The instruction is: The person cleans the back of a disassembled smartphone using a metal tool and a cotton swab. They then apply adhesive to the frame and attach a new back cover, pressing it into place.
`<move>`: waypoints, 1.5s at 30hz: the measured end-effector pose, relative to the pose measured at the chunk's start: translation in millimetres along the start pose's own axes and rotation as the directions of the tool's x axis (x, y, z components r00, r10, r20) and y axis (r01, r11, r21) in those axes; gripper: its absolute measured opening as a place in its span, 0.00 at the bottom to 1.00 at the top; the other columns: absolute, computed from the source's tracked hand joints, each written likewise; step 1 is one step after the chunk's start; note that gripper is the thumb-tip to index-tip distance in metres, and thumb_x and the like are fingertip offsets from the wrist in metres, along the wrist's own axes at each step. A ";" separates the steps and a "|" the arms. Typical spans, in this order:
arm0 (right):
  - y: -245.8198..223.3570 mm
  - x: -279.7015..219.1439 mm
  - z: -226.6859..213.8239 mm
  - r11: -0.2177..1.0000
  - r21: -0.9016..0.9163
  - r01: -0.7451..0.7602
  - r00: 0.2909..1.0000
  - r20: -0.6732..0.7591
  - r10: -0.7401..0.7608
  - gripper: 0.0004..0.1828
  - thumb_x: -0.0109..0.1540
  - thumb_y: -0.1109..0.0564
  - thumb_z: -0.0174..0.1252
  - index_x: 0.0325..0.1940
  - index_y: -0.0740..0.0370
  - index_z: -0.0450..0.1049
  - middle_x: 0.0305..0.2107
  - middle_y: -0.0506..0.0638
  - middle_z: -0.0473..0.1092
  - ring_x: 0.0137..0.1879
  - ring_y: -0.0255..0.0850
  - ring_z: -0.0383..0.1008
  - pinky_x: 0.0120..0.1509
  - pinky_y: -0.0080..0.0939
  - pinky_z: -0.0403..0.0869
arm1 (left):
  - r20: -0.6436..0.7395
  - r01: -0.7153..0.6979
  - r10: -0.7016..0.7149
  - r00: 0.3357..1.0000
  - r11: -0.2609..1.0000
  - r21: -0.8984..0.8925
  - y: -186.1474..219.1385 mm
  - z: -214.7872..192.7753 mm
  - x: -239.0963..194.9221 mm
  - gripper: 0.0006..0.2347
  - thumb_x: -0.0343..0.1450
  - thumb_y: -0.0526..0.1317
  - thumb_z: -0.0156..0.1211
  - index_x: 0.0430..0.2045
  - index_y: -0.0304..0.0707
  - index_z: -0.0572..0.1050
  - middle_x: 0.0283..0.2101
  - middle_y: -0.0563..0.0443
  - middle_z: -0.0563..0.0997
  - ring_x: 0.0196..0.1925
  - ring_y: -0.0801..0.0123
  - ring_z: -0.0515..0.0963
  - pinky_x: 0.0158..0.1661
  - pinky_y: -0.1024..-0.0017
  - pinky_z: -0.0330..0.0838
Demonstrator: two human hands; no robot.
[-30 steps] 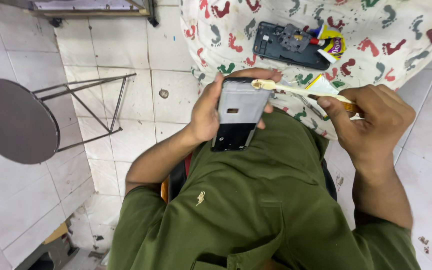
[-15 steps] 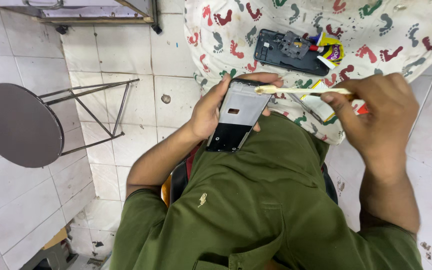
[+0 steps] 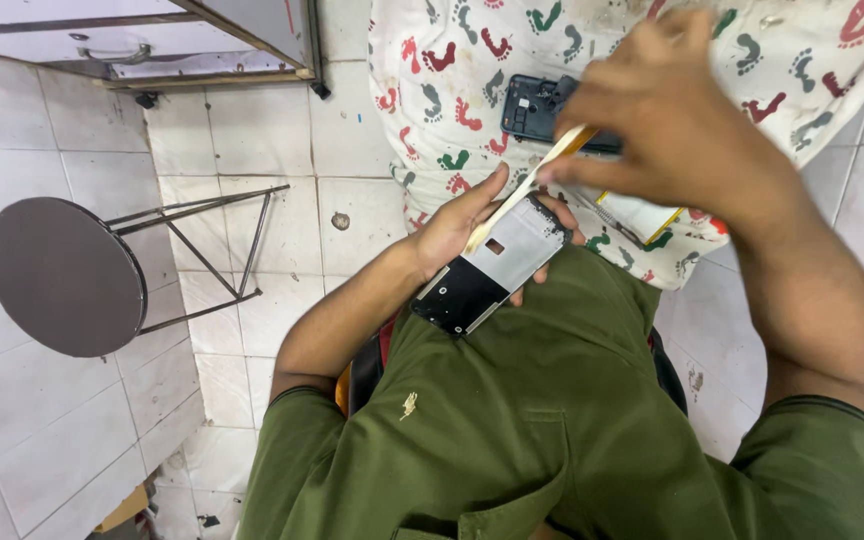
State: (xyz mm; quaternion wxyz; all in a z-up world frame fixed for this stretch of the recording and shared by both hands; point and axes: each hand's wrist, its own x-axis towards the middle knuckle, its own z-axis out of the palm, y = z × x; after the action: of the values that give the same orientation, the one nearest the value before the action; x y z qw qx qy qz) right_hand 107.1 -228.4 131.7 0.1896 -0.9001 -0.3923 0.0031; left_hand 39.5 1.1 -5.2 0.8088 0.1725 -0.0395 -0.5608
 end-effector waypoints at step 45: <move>51.8 -61.1 44.7 0.974 0.108 -0.197 0.959 -0.185 0.214 0.22 0.66 0.45 0.77 0.41 0.64 0.74 0.35 0.53 0.69 0.46 0.46 0.69 0.51 0.44 0.65 | -0.156 -0.304 0.306 0.939 0.952 0.038 -12.7 -21.8 -7.8 0.32 0.80 0.65 0.35 0.61 0.32 0.68 0.60 0.35 0.73 0.49 0.52 0.81 0.47 0.45 0.82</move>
State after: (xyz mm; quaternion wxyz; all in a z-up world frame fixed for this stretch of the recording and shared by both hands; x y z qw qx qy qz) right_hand 94.4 -288.6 63.7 0.2655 -0.9227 -0.2754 -0.0484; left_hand 31.0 9.4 -28.7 0.8853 0.2141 -0.0044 -0.4127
